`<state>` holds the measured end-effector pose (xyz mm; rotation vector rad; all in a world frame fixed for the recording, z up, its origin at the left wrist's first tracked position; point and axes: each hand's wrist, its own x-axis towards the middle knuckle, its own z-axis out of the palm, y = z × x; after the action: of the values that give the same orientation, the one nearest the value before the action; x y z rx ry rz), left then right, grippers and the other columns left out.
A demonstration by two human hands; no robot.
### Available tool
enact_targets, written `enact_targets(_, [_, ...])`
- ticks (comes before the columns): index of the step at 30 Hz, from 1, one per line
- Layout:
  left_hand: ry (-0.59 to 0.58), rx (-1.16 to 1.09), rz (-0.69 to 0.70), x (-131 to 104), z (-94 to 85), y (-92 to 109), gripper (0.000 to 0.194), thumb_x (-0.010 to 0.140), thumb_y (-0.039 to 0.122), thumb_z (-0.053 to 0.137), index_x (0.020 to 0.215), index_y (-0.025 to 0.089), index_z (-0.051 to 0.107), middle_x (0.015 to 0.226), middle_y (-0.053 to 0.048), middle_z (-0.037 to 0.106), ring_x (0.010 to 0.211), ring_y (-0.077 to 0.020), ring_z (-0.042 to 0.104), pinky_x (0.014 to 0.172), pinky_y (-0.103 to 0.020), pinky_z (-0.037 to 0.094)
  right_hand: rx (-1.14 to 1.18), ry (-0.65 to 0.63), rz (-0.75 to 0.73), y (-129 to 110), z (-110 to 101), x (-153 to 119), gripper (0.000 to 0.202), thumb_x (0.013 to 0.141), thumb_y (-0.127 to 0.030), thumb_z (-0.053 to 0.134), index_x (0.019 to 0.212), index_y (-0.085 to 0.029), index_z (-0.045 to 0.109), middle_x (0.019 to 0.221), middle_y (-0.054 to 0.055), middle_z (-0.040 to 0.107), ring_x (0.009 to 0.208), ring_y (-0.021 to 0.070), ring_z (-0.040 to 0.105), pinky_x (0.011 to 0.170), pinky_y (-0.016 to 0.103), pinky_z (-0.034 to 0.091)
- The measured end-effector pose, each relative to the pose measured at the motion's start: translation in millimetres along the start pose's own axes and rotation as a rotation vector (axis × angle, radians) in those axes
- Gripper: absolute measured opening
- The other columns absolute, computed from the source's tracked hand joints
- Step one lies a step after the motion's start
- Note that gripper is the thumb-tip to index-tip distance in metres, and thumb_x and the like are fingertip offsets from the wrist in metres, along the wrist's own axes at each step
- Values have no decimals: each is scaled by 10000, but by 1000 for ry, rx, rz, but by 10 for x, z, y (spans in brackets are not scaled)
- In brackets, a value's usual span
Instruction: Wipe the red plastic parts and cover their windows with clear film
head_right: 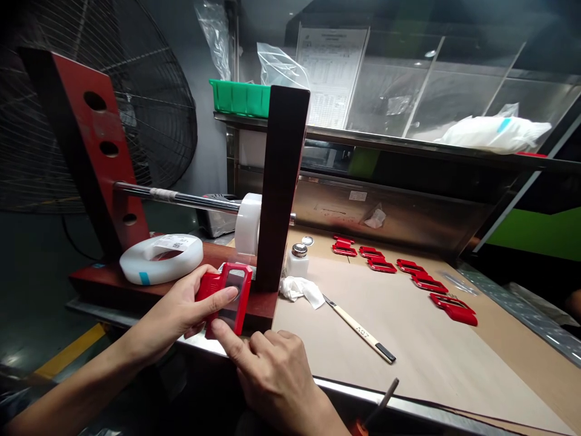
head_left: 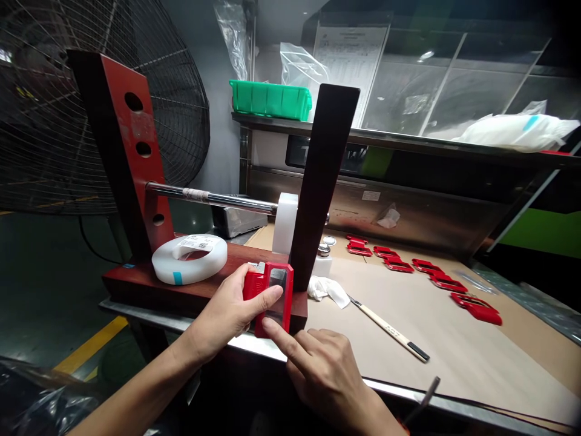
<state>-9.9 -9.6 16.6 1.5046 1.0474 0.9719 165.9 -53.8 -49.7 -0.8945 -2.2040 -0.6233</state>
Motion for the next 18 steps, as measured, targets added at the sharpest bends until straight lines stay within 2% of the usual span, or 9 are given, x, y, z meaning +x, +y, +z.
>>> enact_targets(3, [12, 17, 6, 5, -2, 0, 373, 762, 494, 686, 917, 216, 492, 534, 89, 485, 427, -83, 348, 360, -173, 263, 72, 42, 45, 70, -121, 22, 456, 895, -81, 395, 1333, -167, 488, 619, -36, 580, 484, 115, 483, 489, 245, 381])
enact_targets(6, [15, 35, -5, 11, -9, 3, 385, 757, 506, 686, 930, 214, 503, 527, 79, 501, 426, -88, 359, 352, -177, 249, 111, 115, 210, 292, -322, -12, 397, 910, -102, 434, 1288, -196, 510, 785, -2, 679, 520, 87, 536, 547, 214, 434])
enact_targets(7, [15, 42, -13, 12, -14, 3, 386, 758, 506, 684, 936, 214, 506, 520, 78, 503, 421, -89, 356, 350, -178, 239, 90, 103, 284, 405, -392, -49, 352, 919, -133, 448, 1254, -205, 533, 829, 6, 691, 521, 79, 545, 551, 210, 436])
enact_targets(8, [18, 47, -19, 13, -19, 3, 385, 758, 505, 684, 939, 215, 508, 513, 78, 502, 416, -90, 352, 348, -180, 231, 46, 58, 362, 534, -456, -100, 299, 929, -186, 457, 1208, -209, 562, 844, 11, 692, 519, 79, 552, 544, 215, 432])
enact_targets(10, [24, 50, -23, 14, -28, -2, 382, 756, 501, 687, 940, 216, 511, 522, 75, 511, 416, -90, 354, 349, -183, 230, -87, -185, 521, 816, -557, -239, 263, 940, -314, 439, 1121, -224, 607, 896, 25, 685, 608, 115, 609, 541, 241, 416])
enact_targets(12, [17, 47, -24, 16, -31, -6, 394, 746, 512, 691, 938, 218, 511, 541, 69, 523, 422, -93, 367, 351, -185, 241, -207, -473, 675, 1080, -612, -404, 299, 926, -387, 421, 1083, -232, 623, 1025, 54, 667, 806, 186, 647, 565, 269, 404])
enact_targets(13, [14, 46, -24, 16, -29, -7, 402, 740, 521, 692, 936, 219, 512, 548, 67, 527, 425, -95, 372, 353, -186, 249, -235, -558, 725, 1188, -623, -483, 305, 912, -400, 430, 1050, -223, 637, 1038, 70, 662, 859, 217, 643, 567, 278, 394])
enact_targets(15, [20, 44, -26, 16, -17, -2, 409, 730, 537, 692, 921, 221, 516, 543, 69, 516, 429, -98, 372, 361, -189, 262, -235, -667, 783, 1339, -616, -612, 280, 883, -399, 461, 932, -210, 663, 963, 76, 673, 836, 236, 637, 558, 282, 367])
enact_targets(18, [57, 48, -32, 12, 15, 12, 399, 716, 541, 696, 879, 222, 520, 545, 65, 515, 441, -104, 383, 374, -190, 266, -188, -718, 834, 1419, -562, -713, 249, 859, -376, 483, 753, -207, 632, 806, 42, 670, 690, 197, 608, 542, 278, 320])
